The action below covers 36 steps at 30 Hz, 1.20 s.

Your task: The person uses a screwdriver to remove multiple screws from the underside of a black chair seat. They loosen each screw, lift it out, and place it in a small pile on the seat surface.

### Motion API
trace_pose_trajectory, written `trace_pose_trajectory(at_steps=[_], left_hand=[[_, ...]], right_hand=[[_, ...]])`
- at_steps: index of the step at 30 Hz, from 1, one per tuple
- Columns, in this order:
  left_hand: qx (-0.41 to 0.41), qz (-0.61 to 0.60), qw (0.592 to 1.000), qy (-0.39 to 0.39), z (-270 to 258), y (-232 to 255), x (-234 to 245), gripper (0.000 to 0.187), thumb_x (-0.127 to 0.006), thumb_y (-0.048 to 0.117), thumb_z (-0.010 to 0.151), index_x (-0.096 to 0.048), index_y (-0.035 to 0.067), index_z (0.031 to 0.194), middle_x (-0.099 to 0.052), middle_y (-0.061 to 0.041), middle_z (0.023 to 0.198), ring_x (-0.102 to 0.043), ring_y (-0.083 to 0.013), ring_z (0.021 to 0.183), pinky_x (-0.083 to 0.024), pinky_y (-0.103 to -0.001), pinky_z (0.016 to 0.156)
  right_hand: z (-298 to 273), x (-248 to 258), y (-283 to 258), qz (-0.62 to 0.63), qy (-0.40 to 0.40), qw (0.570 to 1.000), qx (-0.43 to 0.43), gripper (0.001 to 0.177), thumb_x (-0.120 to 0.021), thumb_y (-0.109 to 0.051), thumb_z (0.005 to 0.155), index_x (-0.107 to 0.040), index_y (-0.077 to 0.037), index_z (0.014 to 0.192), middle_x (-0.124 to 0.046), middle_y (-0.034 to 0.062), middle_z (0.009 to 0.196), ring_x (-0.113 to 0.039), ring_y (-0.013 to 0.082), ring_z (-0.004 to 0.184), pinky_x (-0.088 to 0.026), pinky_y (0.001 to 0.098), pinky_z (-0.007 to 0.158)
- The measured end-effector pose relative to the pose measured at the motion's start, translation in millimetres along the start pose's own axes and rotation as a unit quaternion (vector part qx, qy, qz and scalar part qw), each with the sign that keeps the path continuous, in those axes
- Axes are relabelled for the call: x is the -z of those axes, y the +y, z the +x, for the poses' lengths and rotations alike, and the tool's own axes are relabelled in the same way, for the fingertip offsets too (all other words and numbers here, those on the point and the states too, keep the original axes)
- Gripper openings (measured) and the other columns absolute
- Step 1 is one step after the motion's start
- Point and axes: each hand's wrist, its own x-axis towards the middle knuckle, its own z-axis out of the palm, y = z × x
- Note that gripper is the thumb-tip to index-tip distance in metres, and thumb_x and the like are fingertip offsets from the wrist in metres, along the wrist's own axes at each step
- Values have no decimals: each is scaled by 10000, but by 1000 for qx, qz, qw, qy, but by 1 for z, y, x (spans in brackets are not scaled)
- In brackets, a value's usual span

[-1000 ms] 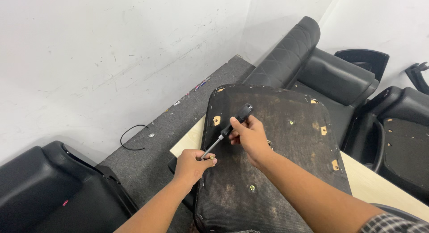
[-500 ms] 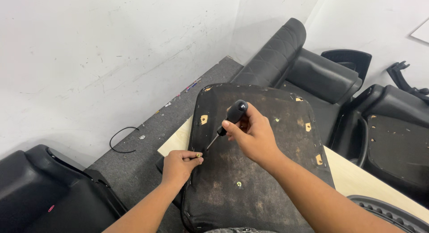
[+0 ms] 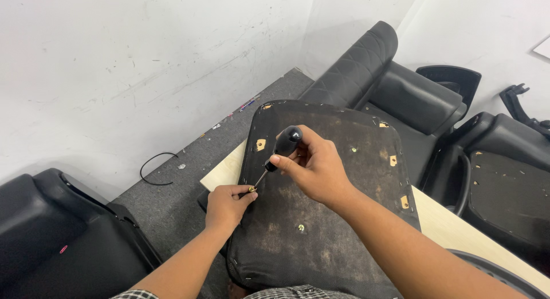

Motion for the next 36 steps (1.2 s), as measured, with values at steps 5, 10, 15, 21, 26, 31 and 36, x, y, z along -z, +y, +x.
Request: trace_pose_trajectory(at_steps=[5, 10, 15, 21, 26, 31, 36], left_hand=[[32, 3, 999, -19, -2, 5, 3, 240, -807, 278, 852, -825, 186, 1073, -636, -24, 582, -547, -98, 498, -488, -302, 557], [14, 12, 1000, 6, -3, 3, 0, 241, -811, 303, 838, -833, 204, 1057, -679, -11, 626, -608, -96, 552, -517, -300, 603], [35, 22, 999, -2, -4, 4, -1, 248, -804, 321, 847, -825, 228, 1076, -706, -43, 676, -652, -151, 616, -546, -343, 654], [28, 24, 999, 5, -5, 5, 0, 255, -804, 324, 842, -825, 228, 1077, -728, -35, 719, -691, -148, 671, -556, -339, 693], [36, 27, 999, -3, -6, 6, 1, 246, -793, 333, 849, -823, 235, 1073, -742, -3, 750, -705, -129, 696, -568, -330, 712], [42, 32, 999, -3, -7, 8, 2, 247, -792, 327, 857, -821, 238, 1086, -712, -32, 725, -688, -153, 685, -563, -346, 701], [36, 30, 999, -4, -9, 10, 3, 242, -791, 326, 856, -823, 236, 1078, -703, -17, 710, -683, -137, 674, -562, -331, 693]], right_hand=[[3, -6, -2, -32, -17, 999, 5, 239, -802, -169, 862, -654, -81, 1027, -716, 6, 757, -679, 62, 669, -553, 236, 618], [2, -10, -1, -17, -26, 999, 25, 246, -808, -156, 857, -649, -75, 1026, -697, -8, 748, -680, 55, 670, -552, 235, 621], [3, -10, -1, -41, -42, 998, 31, 254, -818, -148, 849, -666, -79, 1041, -678, 3, 718, -662, 65, 653, -546, 237, 614], [2, -12, 0, -3, -34, 999, 39, 260, -814, -135, 850, -653, -66, 1042, -702, -4, 774, -684, 63, 684, -564, 239, 632], [4, -11, 0, -27, -41, 998, 34, 257, -812, -142, 849, -651, -72, 1036, -713, 5, 765, -702, 71, 674, -565, 239, 623], [3, -11, 1, -21, -40, 998, 42, 241, -810, -147, 858, -649, -75, 1022, -714, 3, 782, -704, 67, 682, -573, 234, 624], [4, -12, 1, -3, -42, 998, 48, 245, -811, -137, 862, -650, -70, 1034, -709, 8, 797, -685, 71, 686, -559, 237, 629]])
